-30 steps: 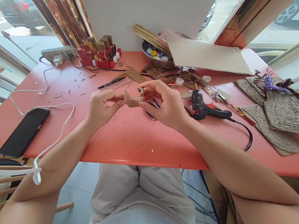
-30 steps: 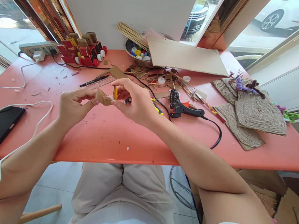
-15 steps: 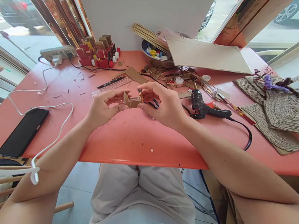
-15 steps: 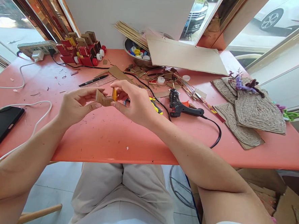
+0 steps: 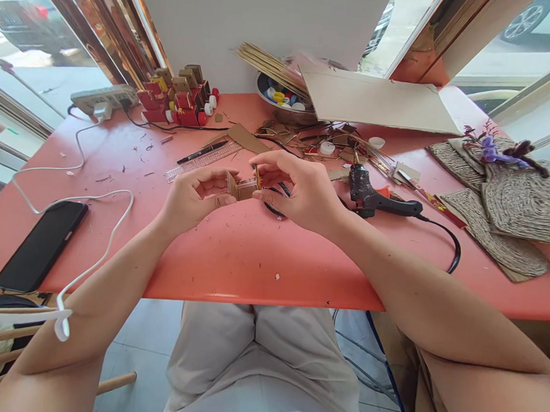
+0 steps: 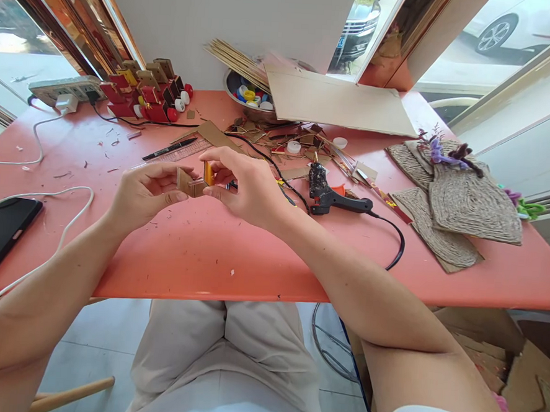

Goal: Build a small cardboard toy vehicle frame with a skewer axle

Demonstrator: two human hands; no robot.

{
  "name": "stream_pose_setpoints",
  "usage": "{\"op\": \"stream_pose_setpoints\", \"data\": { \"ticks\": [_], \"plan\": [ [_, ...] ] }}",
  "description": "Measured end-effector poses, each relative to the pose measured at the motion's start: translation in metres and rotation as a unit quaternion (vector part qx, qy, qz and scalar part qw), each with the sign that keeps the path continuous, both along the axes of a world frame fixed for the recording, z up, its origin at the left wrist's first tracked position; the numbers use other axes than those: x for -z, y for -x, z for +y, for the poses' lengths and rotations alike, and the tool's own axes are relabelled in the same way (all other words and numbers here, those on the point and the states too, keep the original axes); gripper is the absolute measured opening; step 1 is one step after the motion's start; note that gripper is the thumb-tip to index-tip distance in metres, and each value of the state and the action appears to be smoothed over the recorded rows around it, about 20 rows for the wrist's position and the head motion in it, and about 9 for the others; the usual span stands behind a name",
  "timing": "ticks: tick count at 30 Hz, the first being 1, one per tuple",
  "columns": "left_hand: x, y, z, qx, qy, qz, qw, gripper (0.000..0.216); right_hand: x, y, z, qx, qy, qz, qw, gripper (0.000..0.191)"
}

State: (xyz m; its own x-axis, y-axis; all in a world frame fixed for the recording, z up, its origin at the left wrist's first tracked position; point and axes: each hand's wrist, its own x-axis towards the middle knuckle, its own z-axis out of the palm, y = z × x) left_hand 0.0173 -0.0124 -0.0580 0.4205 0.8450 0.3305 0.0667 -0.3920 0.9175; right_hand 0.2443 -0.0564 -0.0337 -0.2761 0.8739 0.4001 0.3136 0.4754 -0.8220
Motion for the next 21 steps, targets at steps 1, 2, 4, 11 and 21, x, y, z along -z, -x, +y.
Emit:
{"op": "stream_pose_setpoints", "data": {
  "ticks": [1, 2, 4, 11, 21],
  "plan": [
    [0.0, 0.001, 0.001, 0.004, 0.003, -0.004, 1.0, 0.042, 0.0, 0.0, 0.0, 0.0, 0.002, 0.003, 1.0, 0.03],
    [0.0, 0.002, 0.002, 0.006, 0.004, -0.007, 1.0, 0.045, 0.0, -0.001, 0.0, 0.0, 0.002, 0.007, 1.0, 0.03],
    [-0.001, 0.003, 0.002, 0.003, -0.002, -0.004, 1.0, 0.049, 0.001, -0.001, 0.001, -0.001, 0.003, 0.012, 1.0, 0.029],
    [-0.003, 0.002, 0.0, -0.004, 0.002, 0.003, 1.0, 0.035, 0.004, -0.004, 0.003, -0.005, -0.019, -0.034, 0.999, 0.034],
    [0.007, -0.009, -0.003, -0.137, -0.014, -0.01, 0.99, 0.041, 0.009, 0.013, -0.005, 0.086, -0.029, -0.113, 0.989, 0.011]
  ]
}}
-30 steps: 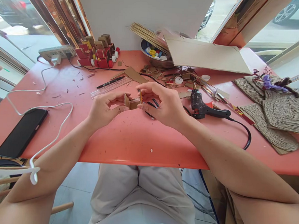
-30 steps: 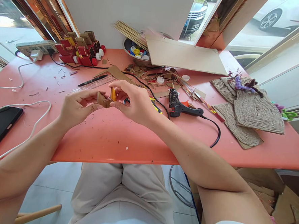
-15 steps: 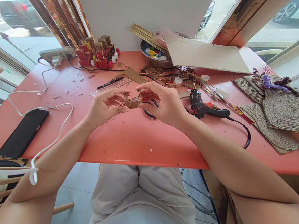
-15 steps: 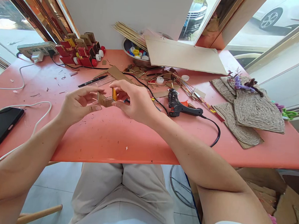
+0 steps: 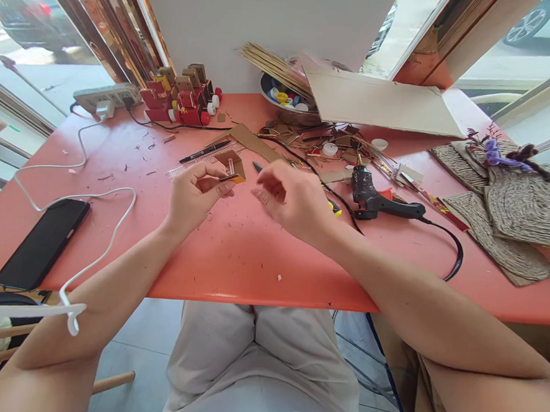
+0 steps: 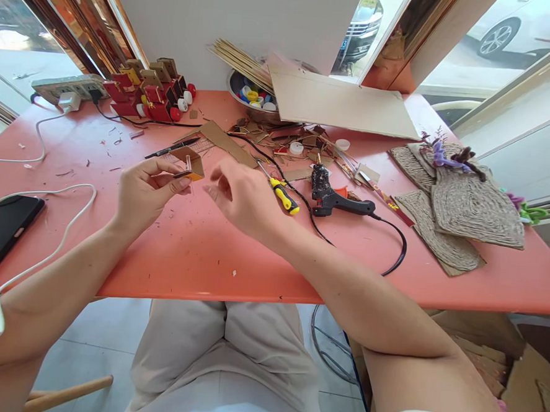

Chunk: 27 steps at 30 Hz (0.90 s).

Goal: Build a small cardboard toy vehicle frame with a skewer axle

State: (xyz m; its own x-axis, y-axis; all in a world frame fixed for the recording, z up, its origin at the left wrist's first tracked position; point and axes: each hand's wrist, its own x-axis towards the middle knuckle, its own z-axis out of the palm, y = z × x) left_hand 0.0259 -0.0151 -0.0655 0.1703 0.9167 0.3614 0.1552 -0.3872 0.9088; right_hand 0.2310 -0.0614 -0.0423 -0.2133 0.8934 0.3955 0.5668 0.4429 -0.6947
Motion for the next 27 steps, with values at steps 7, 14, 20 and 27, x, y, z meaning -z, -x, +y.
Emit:
{"op": "stream_pose_setpoints", "data": {
  "ticks": [7, 14, 20, 27],
  "plan": [
    [-0.001, -0.009, -0.015, -0.058, -0.166, 0.073, 0.982, 0.02, -0.002, 0.028, -0.012, -0.022, 0.202, 0.113, 0.973, 0.02],
    [-0.002, -0.011, -0.023, -0.058, -0.29, 0.12, 0.948, 0.008, -0.001, 0.031, -0.012, -0.015, 0.218, 0.203, 0.954, 0.022],
    [-0.005, -0.006, -0.025, -0.069, -0.305, 0.17, 0.935, 0.007, 0.003, 0.031, -0.01, -0.093, 0.262, 0.337, 0.9, 0.026],
    [-0.007, -0.006, -0.026, -0.043, -0.309, 0.12, 0.943, 0.006, 0.006, 0.025, -0.004, -0.167, 0.345, 0.404, 0.83, 0.026]
  ]
}}
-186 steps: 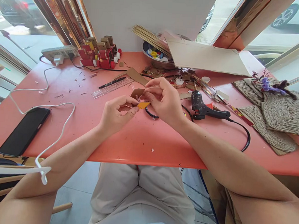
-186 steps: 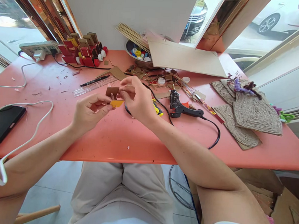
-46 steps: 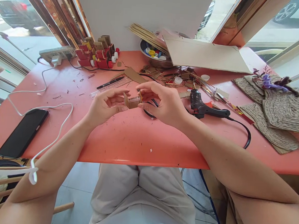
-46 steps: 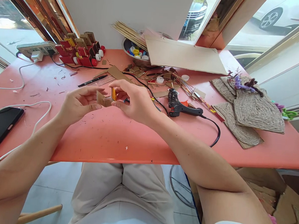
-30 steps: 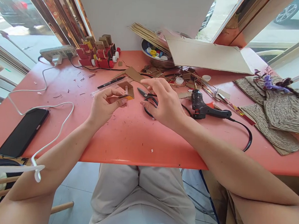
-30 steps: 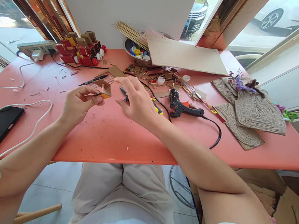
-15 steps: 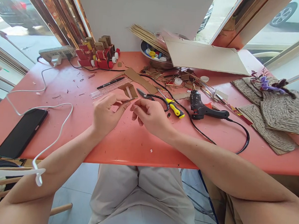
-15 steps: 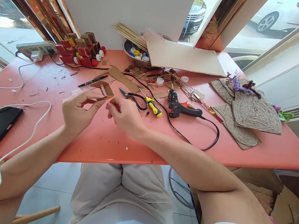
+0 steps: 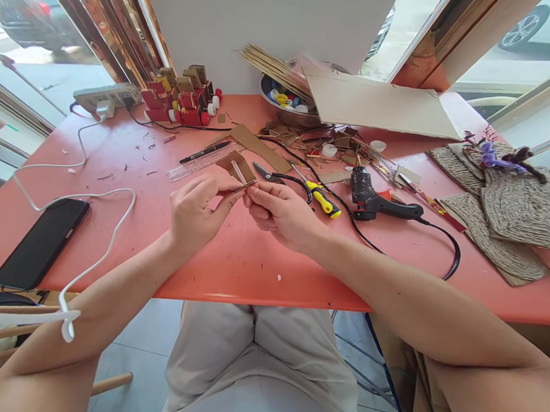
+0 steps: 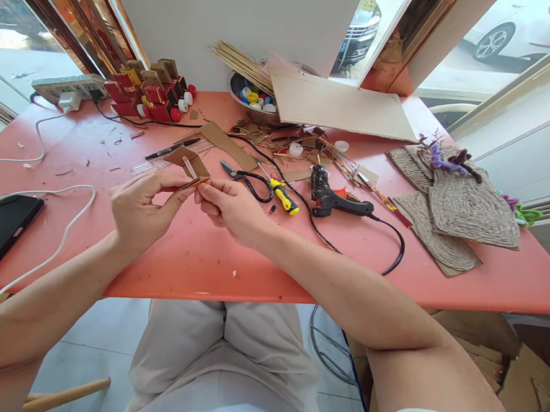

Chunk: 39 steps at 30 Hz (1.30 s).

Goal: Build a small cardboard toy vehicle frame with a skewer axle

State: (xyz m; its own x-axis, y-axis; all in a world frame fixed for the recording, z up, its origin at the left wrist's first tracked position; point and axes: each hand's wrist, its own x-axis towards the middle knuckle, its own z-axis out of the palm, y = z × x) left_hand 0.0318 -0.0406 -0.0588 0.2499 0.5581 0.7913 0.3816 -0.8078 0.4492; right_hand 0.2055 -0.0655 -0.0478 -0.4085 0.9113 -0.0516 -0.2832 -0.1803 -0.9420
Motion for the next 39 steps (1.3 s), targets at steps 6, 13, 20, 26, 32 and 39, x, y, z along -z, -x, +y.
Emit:
{"op": "stream_pose_setpoints", "data": {
  "ticks": [6, 13, 20, 26, 32, 39],
  "plan": [
    [-0.002, 0.0, 0.001, -0.021, -0.032, 0.006, 0.999, 0.009, -0.003, 0.001, -0.004, 0.108, -0.161, -0.23, 0.954, 0.016],
    [0.004, 0.002, 0.001, -0.034, -0.064, 0.041, 0.997, 0.005, -0.007, 0.001, -0.009, 0.144, -0.214, -0.28, 0.925, 0.02],
    [0.002, 0.001, 0.004, -0.003, -0.079, 0.022, 0.997, 0.008, -0.002, -0.007, -0.001, 0.07, -0.171, -0.12, 0.975, 0.027],
    [-0.003, 0.016, 0.03, 0.044, 0.016, -0.16, 0.986, 0.027, -0.008, -0.023, 0.005, -0.029, -0.167, -0.148, 0.974, 0.028],
    [-0.007, 0.024, 0.034, 0.152, 0.271, -0.058, 0.949, 0.062, -0.017, -0.031, 0.006, 0.009, -0.241, -0.33, 0.913, 0.022],
    [-0.008, 0.017, 0.026, 0.117, 0.298, -0.086, 0.944, 0.053, -0.021, -0.04, 0.003, 0.172, -0.361, -0.403, 0.823, 0.016]
  ]
}}
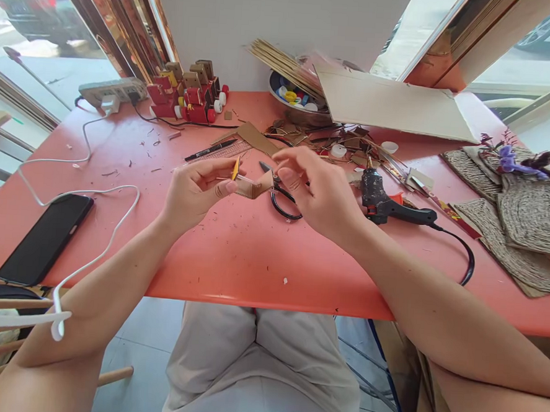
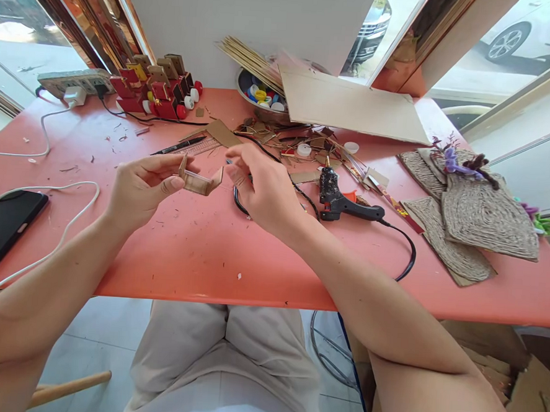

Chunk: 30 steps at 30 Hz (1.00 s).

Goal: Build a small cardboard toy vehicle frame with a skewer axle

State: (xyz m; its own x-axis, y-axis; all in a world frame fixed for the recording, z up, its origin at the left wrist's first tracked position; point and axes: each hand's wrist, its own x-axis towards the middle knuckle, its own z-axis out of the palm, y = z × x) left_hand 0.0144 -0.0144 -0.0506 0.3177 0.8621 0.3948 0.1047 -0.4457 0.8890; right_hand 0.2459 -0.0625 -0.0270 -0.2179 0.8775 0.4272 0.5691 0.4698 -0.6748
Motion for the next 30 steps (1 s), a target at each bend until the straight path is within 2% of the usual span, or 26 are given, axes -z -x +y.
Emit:
{"op": "stream_pose_setpoints", "data": {
  "ticks": [3, 5, 7, 10, 15, 22, 30],
  "plan": [
    [0.002, -0.006, -0.007, -0.002, 0.013, -0.021, 1.0, 0.051, 0.005, 0.005, -0.004, 0.013, -0.118, -0.025, 0.993, 0.016],
    [0.003, -0.011, -0.013, 0.015, 0.025, -0.042, 0.999, 0.05, 0.012, 0.01, -0.006, 0.002, -0.161, -0.059, 0.985, 0.016],
    [0.005, -0.017, -0.019, 0.023, 0.032, -0.059, 0.997, 0.049, 0.017, 0.014, -0.007, 0.007, -0.174, -0.075, 0.982, 0.019],
    [0.005, -0.022, -0.024, 0.011, 0.036, -0.063, 0.997, 0.046, 0.02, 0.018, -0.008, 0.025, -0.153, -0.071, 0.985, 0.023],
    [0.004, -0.021, -0.026, 0.017, 0.041, -0.067, 0.997, 0.039, 0.014, 0.022, -0.013, 0.027, -0.111, -0.027, 0.993, 0.017],
    [0.004, -0.02, -0.026, 0.035, 0.023, -0.083, 0.996, 0.035, 0.011, 0.026, -0.015, 0.001, -0.033, 0.039, 0.999, 0.011],
    [0.003, -0.02, -0.027, 0.039, 0.004, -0.076, 0.996, 0.029, 0.007, 0.025, -0.015, -0.039, 0.004, 0.076, 0.996, 0.014]
  ]
}}
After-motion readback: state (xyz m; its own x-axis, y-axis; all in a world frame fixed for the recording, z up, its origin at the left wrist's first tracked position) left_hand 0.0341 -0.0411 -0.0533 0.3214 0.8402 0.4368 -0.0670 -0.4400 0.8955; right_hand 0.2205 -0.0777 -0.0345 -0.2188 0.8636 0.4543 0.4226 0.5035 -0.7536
